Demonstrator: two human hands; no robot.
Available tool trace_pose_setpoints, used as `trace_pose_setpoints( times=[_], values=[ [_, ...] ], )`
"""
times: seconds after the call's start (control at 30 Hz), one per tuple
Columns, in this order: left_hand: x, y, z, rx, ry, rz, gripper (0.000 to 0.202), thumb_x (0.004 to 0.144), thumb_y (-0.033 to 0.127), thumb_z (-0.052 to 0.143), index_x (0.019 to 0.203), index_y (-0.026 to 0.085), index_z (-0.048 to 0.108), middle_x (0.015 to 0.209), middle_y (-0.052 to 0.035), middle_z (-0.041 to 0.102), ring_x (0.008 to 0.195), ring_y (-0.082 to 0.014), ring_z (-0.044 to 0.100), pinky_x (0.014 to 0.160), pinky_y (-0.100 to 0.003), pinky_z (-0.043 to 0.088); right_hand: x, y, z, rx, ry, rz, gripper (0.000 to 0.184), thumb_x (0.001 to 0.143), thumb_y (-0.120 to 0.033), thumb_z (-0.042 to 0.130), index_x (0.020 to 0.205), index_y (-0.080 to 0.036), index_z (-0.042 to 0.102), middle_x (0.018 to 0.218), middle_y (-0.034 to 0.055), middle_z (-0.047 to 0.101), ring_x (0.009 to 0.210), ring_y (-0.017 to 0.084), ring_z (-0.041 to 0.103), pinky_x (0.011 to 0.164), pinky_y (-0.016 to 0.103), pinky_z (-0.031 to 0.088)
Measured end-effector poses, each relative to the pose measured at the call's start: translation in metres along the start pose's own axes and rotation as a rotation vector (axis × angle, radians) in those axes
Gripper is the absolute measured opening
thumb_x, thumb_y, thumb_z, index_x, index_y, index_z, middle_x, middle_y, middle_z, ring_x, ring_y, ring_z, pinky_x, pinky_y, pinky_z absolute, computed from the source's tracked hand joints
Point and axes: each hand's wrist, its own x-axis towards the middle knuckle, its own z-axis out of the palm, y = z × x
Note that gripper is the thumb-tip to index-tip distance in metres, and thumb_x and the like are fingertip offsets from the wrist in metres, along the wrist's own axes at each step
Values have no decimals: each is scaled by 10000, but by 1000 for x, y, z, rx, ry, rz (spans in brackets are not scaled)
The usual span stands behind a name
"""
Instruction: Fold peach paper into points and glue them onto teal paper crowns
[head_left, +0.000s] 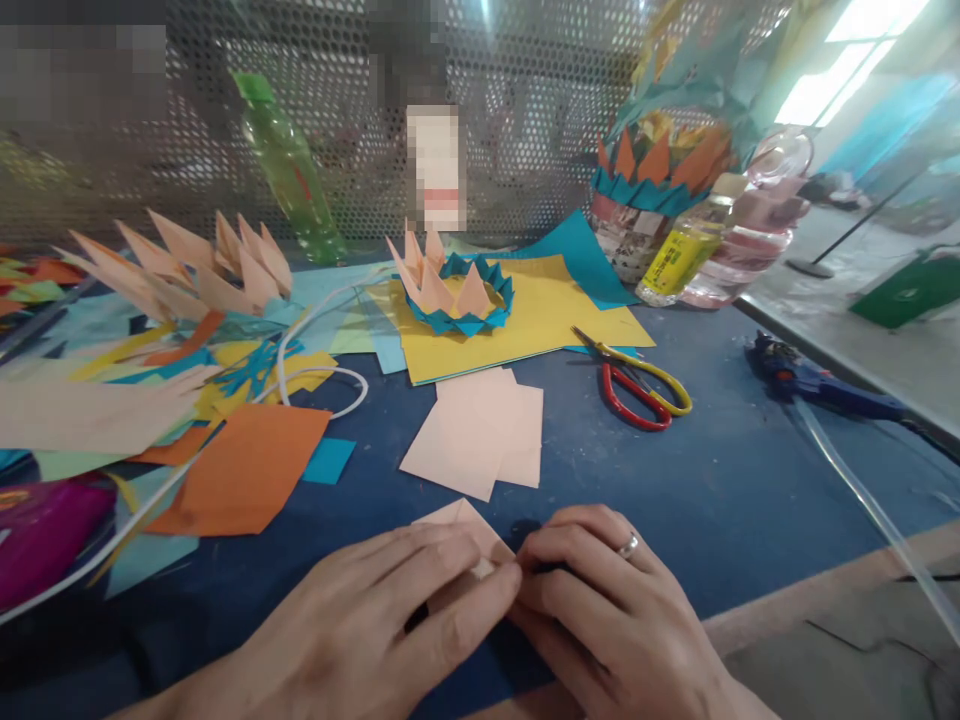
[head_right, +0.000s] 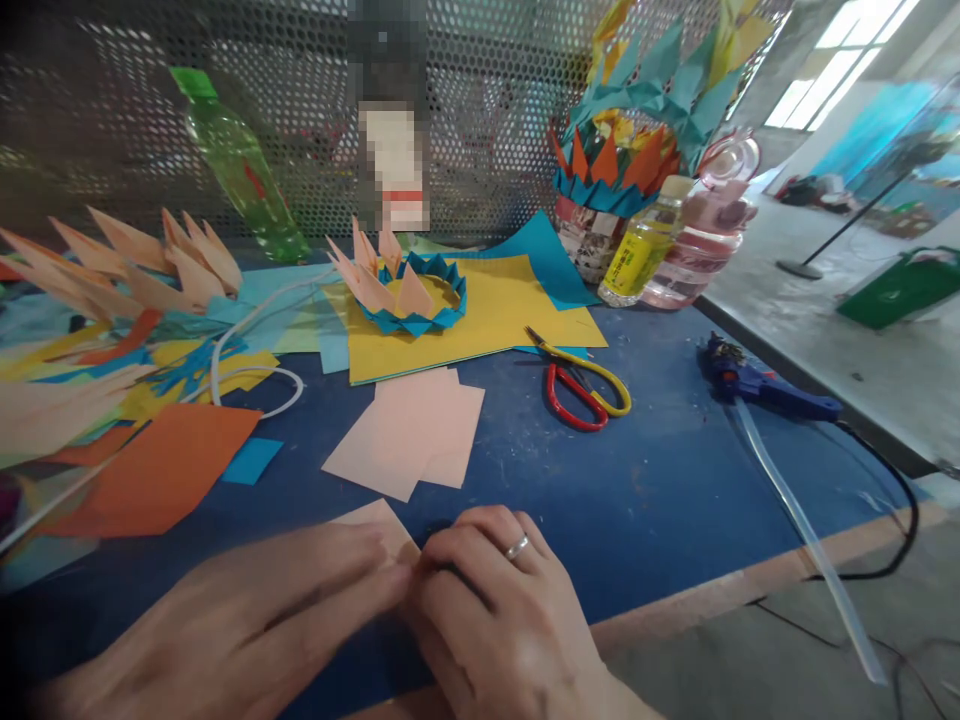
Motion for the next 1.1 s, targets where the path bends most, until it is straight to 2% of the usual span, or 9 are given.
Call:
trace_pose_setpoints(
  times=[0.13, 0.3, 0.43, 0.53, 0.67, 0.77, 0.87, 1.1],
  values=[
    [5, -4, 4, -130, -103, -86, 314, 931, 149, 444, 1154, 273, 626, 1059, 14, 720, 1016, -155, 676, 958, -258, 521, 0, 3, 0, -19, -1, 1, 82, 843, -135, 649, 831, -210, 680, 839, 2, 699, 824, 171, 593, 742, 304, 485],
    [8, -7, 4, -175, -119, -123, 232, 919, 138, 485, 1051, 240, 646, 961, 4, 715, 901, -130, 694, 821, -180, 555, 2, 6, -2, 36, 5, 32, 103, 795, -115, 698, 756, -189, 638, 856, 14, 688, 836, 164, 599, 735, 296, 487],
    [9, -6, 3, -220, -11, -117, 246, 881, 55, 520, 1021, 215, 645, 997, -12, 700, 922, -100, 679, 804, -126, 533, 6, 8, -3, 46, 1, 82, 115, 796, -128, 708, 735, -189, 632, 854, 27, 664, 834, 163, 590, 712, 289, 482],
    [12, -5, 5, -273, 60, -183, 180, 863, 51, 572, 931, 201, 645, 926, 10, 699, 926, -93, 673, 846, -133, 525, 8, 9, -2, 21, -3, 115, 83, 803, -154, 706, 762, -202, 652, 877, 32, 657, 855, 176, 586, 701, 291, 483],
    [13, -3, 8, -272, 23, -292, 148, 883, 77, 564, 874, 209, 630, 903, 30, 701, 920, -91, 672, 864, -153, 523, 5, 11, -1, 13, -24, 141, 66, 820, -175, 696, 798, -218, 652, 887, 19, 659, 866, 173, 597, 711, 294, 479],
    [13, -2, 10, -229, 30, -334, 135, 887, 101, 561, 838, 217, 607, 910, 26, 685, 885, -83, 664, 799, -133, 521, 4, 11, 0, -4, -57, 150, 66, 834, -164, 669, 814, -218, 636, 912, 25, 656, 903, 179, 603, 742, 309, 473],
    [14, -2, 11, -191, 54, -346, 143, 877, 89, 551, 819, 214, 584, 904, 23, 662, 836, -69, 648, 738, -110, 503, 3, 12, 0, -30, -72, 157, 70, 841, -156, 642, 810, -216, 623, 922, 39, 645, 921, 190, 601, 735, 314, 469],
    [13, -2, 15, -147, 62, -336, 139, 861, 78, 541, 798, 201, 546, 892, 26, 629, 841, -53, 621, 752, -95, 471, 1, 11, 3, -55, -63, 167, 92, 838, -134, 629, 789, -207, 602, 885, 46, 624, 900, 189, 594, 722, 304, 476]
  ],
)
